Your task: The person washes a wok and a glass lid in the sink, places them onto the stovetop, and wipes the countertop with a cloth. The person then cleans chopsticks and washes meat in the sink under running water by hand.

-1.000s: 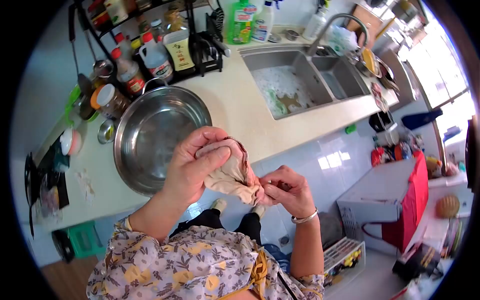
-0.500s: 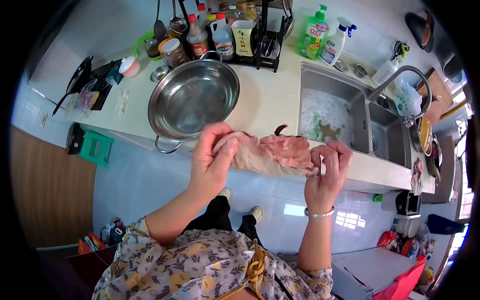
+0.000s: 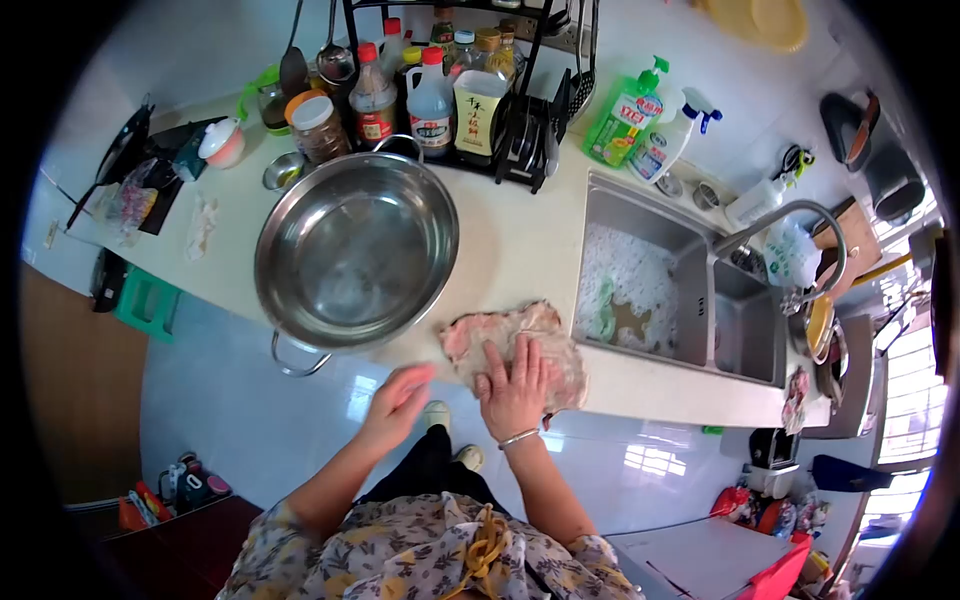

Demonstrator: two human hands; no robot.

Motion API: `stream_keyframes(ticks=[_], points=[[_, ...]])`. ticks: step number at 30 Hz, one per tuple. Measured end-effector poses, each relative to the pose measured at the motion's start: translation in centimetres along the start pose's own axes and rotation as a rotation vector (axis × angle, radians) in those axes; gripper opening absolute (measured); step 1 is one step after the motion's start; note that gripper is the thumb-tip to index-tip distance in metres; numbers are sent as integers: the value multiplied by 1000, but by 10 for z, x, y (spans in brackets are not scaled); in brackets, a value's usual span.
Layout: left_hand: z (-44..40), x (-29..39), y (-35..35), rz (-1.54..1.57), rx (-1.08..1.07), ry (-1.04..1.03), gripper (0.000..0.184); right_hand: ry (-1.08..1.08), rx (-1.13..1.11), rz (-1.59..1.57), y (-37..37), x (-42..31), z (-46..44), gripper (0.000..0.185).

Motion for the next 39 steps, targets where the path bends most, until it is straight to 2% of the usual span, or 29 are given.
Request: stream_keyframes(ticks=[1, 3, 6, 9, 10, 12, 15, 17, 19, 21, 24, 26, 27, 29, 32, 34, 39], points=[[12, -16, 25, -32, 6, 2, 21, 7, -5, 20, -3, 1, -14, 48], [28, -10, 65, -34, 227, 191, 19, 81, -106, -62, -8, -2, -48, 53], [44, -11, 124, 151, 699, 348, 22, 150, -105, -23, -24, 3, -116, 51], [43, -4, 172, 451, 835, 313, 32, 117, -28, 52, -41, 20, -187, 49], [34, 6, 176, 440, 827, 315, 32, 51, 27, 81, -50, 32, -209, 49], [11, 30, 177, 455, 795, 190, 42, -19, 79, 108, -56, 49, -240, 50], [-17, 56, 170, 357, 720, 200, 49, -137, 95, 209, -50, 64, -257, 46], [-26, 59, 174, 184, 583, 253, 51, -341, 122, 159, -52, 75, -259, 40], [-31, 62, 182, 129, 528, 277, 45, -226, 172, 29, -60, 89, -251, 35], [-31, 59, 190, 165, 528, 300, 42, -273, 123, -27, -44, 72, -227, 35], [-37, 37, 196, 344, 461, 437, 39, -39, 102, 96, -44, 66, -175, 36], [-42, 47, 178, 466, 509, 460, 39, 55, 8, 68, -28, 41, -141, 43], [-39, 46, 177, 468, 546, 435, 39, 106, -25, 158, -29, 36, -124, 42], [-37, 34, 177, 382, 491, 453, 40, 161, -149, -16, -21, 23, -107, 34], [-31, 31, 158, 383, 606, 442, 38, 216, -202, -215, -25, 21, -112, 38], [-29, 32, 140, 407, 667, 435, 36, 327, -184, -59, -17, 10, -126, 46], [-20, 38, 102, 461, 821, 439, 32, 394, -332, -69, -30, -4, -148, 58]])
Point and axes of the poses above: each hand's wrist, its own z-axis away from the middle knuckle, its own y-axis out of the back of the hand, x = y × z, the point moved 2 cm from there along -z, towards the middle knuckle, and after that the axes turned 7 degrees about -y, right-handed, at the moved point
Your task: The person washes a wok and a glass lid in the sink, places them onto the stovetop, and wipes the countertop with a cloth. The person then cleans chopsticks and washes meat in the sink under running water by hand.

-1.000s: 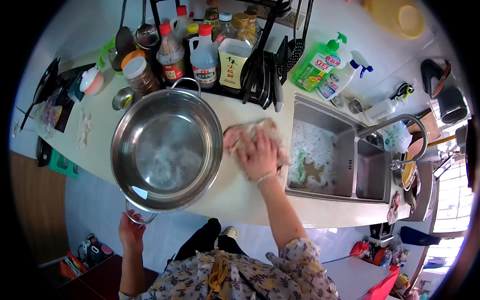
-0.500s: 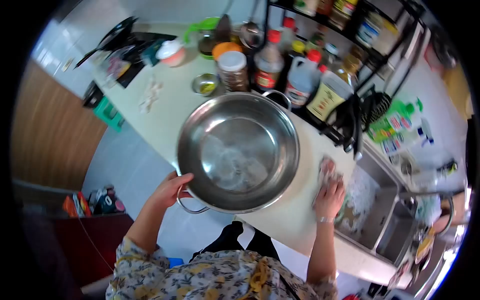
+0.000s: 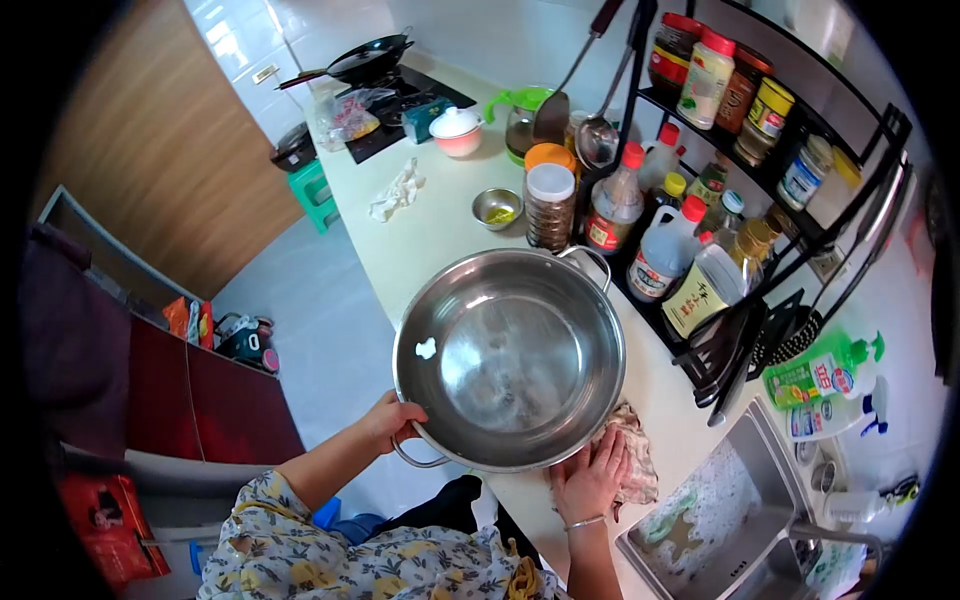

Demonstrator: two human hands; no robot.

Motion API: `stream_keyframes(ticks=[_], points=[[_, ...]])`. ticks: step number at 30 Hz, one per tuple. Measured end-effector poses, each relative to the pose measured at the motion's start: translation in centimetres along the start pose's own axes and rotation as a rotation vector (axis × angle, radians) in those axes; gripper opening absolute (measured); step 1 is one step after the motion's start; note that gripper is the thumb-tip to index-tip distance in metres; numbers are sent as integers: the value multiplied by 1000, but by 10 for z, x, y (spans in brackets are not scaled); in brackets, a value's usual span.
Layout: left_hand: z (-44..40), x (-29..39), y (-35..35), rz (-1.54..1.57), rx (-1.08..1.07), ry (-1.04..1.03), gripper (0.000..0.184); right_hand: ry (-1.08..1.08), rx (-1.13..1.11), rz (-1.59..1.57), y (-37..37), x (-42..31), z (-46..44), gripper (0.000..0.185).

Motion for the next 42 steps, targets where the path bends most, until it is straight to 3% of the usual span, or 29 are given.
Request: stream_keyframes(ticks=[2, 6, 14, 22, 25, 26, 28, 33, 40, 42], points=[[2, -10, 6, 46, 15, -18, 30, 135, -42, 11, 1, -7, -12, 68], [7, -13, 8, 27, 67, -11, 30, 107, -155, -25, 4, -25, -28, 79], [-15, 3, 49, 27, -12, 5, 30, 259, -185, 140, -27, -48, -38, 78], [-55, 61, 92, -52, -141, 44, 35, 35, -134, 100, -52, -102, -51, 88], [-75, 71, 115, -7, -64, 56, 36, -14, -145, 63, -52, -129, -63, 90], [-81, 75, 125, 19, -175, 19, 37, -10, -156, -14, -53, -135, -64, 90], [-91, 85, 142, -49, -197, 41, 39, -5, -163, 208, -77, -138, -67, 87], [-103, 117, 163, -81, -133, 21, 31, -3, -109, 148, -87, -177, -87, 66], [-133, 133, 216, -61, -120, -4, 30, -44, -87, 134, -90, -230, -120, 69], [-131, 152, 216, -84, -20, -20, 25, -71, -102, 123, -89, -246, -130, 68]])
Point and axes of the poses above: each hand's wrist, its own z-axis away from the middle knuckle, its own y-axis out of the back of the hand, x = y × z, the point moved 2 cm from there along -z, towards the middle knuckle, and after that the axes turned 7 degrees about -y, right-handed, at the moved point
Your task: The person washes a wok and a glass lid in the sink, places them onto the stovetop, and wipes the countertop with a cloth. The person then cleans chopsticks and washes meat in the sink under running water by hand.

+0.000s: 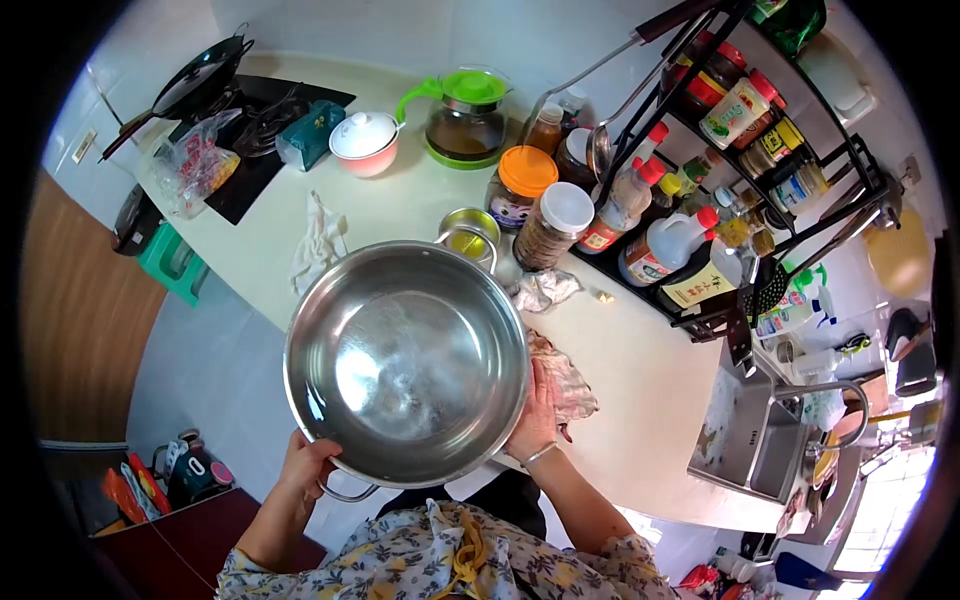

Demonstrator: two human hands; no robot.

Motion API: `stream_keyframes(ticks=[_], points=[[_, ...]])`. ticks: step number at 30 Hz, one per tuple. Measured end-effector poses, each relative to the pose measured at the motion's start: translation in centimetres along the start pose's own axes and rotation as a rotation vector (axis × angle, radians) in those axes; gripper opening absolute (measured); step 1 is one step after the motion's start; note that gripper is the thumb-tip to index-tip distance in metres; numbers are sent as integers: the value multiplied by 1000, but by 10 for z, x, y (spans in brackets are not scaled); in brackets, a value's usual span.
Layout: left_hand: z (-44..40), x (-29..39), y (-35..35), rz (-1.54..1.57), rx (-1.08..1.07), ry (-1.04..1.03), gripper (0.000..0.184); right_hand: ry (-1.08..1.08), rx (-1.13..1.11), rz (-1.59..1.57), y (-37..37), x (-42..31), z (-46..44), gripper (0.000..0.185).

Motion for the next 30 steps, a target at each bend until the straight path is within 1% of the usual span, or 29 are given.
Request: stream_keyframes(ticks=[1, 2, 3, 5, 8, 9, 10, 12, 13, 14, 15, 17, 20, 22, 23, 24, 26, 30], points=[[4, 13, -3, -57, 77, 23, 29, 5, 24, -46, 1, -7, -4, 66], [-1, 14, 2, -60, 72, 24, 29, 12, 48, -91, 2, -15, -9, 65], [-8, 13, 11, -9, 86, 6, 31, -3, 63, -216, 1, -22, -15, 63], [-24, 9, 31, 58, 93, -13, 34, -6, 61, -216, -1, -38, -26, 62], [-45, 9, 52, 113, 94, -45, 31, 21, 75, -188, -11, -59, -45, 60], [-40, 24, 44, 108, 188, -61, 26, 50, 77, -212, -15, -65, -52, 58], [-43, 31, 43, 107, 187, -59, 26, 79, 78, -237, -18, -71, -58, 56], [-50, 46, 45, 154, 27, -86, 23, 91, 84, -232, -17, -86, -69, 53], [-56, 46, 52, 153, 69, -61, 24, 60, 72, -297, -14, -92, -74, 53], [-62, 44, 57, 158, 209, -68, 23, 36, 57, -365, -13, -99, -81, 52], [-65, 48, 58, 160, 171, -76, 22, 80, 52, -202, -20, -105, -84, 51], [-73, 53, 67, 137, 104, -81, 20, 123, 65, -205, -27, -114, -95, 51], [-79, 67, 67, 111, 221, -60, 17, 133, 71, -175, -27, -127, -106, 51], [-93, 63, 77, 148, 151, -67, 18, 85, 70, -344, -24, -134, -113, 53], [-99, 62, 80, 224, 89, -118, 21, 69, 7, -455, -23, -137, -117, 52], [-110, 55, 91, 181, 89, -115, 26, 19, 22, -443, -26, -136, -120, 52], [-105, 70, 77, 227, 107, -122, 33, 148, 90, -212, -33, -141, -126, 45], [-120, 69, 89, 216, 56, -111, 35, 121, 180, -200, -34, -139, -129, 42]])
Point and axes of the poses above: each hand's wrist, its own z-axis away from the middle knuckle, its own y-axis out of the back of the hand, x = y × z, the point moved 2 cm from there along -z, towards the middle knuckle, and after that the axes turned 7 degrees about -y, right-handed, at the moved point
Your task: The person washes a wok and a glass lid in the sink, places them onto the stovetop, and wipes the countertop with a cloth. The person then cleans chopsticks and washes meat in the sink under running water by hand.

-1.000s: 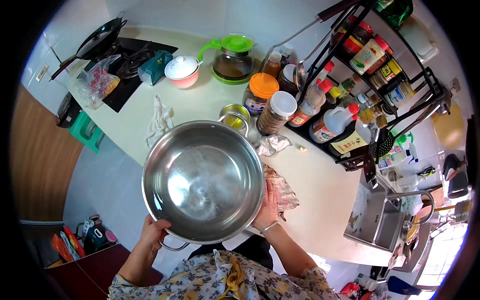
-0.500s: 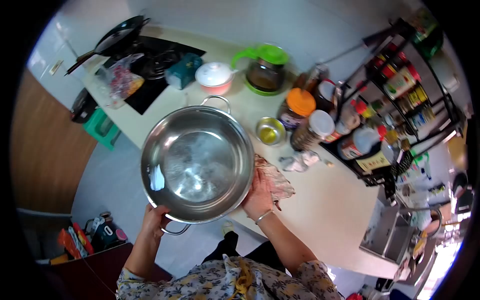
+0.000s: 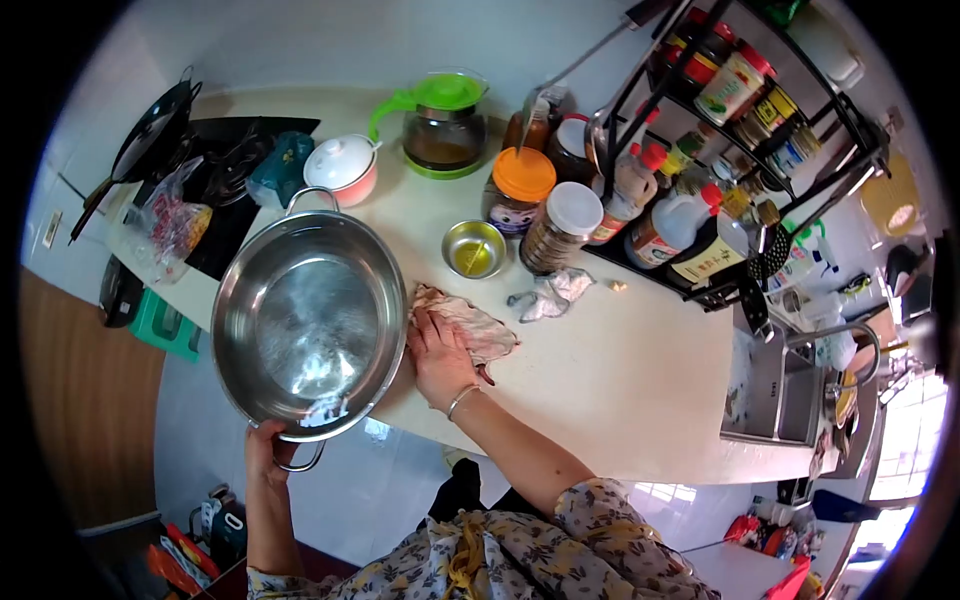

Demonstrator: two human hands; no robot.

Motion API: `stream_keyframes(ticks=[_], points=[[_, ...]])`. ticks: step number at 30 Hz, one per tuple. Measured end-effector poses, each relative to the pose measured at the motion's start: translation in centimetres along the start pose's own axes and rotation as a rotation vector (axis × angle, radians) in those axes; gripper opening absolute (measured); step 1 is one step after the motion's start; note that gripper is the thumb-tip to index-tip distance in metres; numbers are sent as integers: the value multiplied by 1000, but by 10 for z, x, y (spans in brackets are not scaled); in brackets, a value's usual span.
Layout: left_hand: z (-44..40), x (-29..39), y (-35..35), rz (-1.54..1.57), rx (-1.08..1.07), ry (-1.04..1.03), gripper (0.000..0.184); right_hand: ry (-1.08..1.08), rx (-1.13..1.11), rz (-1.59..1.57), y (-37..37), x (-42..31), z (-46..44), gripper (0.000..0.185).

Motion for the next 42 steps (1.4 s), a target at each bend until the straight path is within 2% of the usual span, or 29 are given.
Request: stream_keyframes(ticks=[6, 8, 14, 15, 16, 19, 20, 22, 23, 25, 26, 27, 28, 30, 31, 35, 37, 38, 40, 42], points=[[-11, 4, 5, -5, -7, 27, 39, 3, 30, -103, 25, 28, 46, 43], [-14, 2, 8, -9, -1, 34, 40, -7, 91, 0, 41, 50, 76, 42], [-6, 6, -5, -15, -17, -4, 40, -237, 190, 173, 91, 143, 131, 42], [-10, 3, -4, -13, -26, 1, 39, -285, 194, 61, 96, 156, 129, 43], [-10, 1, -3, -6, -15, -4, 39, -272, 190, 58, 95, 164, 124, 43], [-8, 6, -12, 1, -20, 0, 37, -412, 305, 109, 89, 196, 95, 47], [-6, 7, -15, -5, 20, 15, 35, -408, 300, 89, 87, 208, 81, 47], [-3, 9, -18, -22, 85, 17, 34, -520, 426, 13, 88, 221, 53, 45], [-4, 9, -20, -48, 64, 46, 33, -504, 412, -15, 81, 235, 52, 45], [0, 12, -21, -35, 3, 63, 30, -435, 533, -198, 55, 282, 36, 38], [0, 13, -24, -8, -48, 56, 29, -534, 478, -161, 64, 257, 20, 40], [-5, 9, -9, -202, 131, 52, 26, -630, 415, -120, 77, 229, 4, 44], [7, 18, -24, -166, 203, 31, 25, -561, 438, -179, 65, 234, -2, 44], [-3, 12, -13, 119, -28, -119, 35, -757, 270, 235, 76, 205, -5, 54], [-5, 12, -10, 202, 21, -141, 42, -704, 305, 334, 69, 210, -2, 54], [-39, 45, 6, 360, -58, -272, 53, -497, 314, 84, 73, 215, 8, 48], [-92, 58, 38, 248, 194, -361, 55, -496, 311, 41, 73, 219, 12, 47], [-109, 74, 37, 254, 178, -374, 55, -508, 299, 6, 71, 216, 14, 46], [-147, 113, 14, 40, 162, -508, 52, -571, 341, -87, 71, 197, 18, 46], [-183, 142, -11, -169, -48, -552, 46, -605, 363, -146, 71, 188, 22, 46]])
Point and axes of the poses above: each hand's wrist, its own z-axis away from the middle knuckle, its own y-axis out of the back of the hand, x = y × z, the point moved 2 cm from there along -z, towards the middle knuckle, and after that the axes turned 7 degrees about -y, right-handed, at the moved point
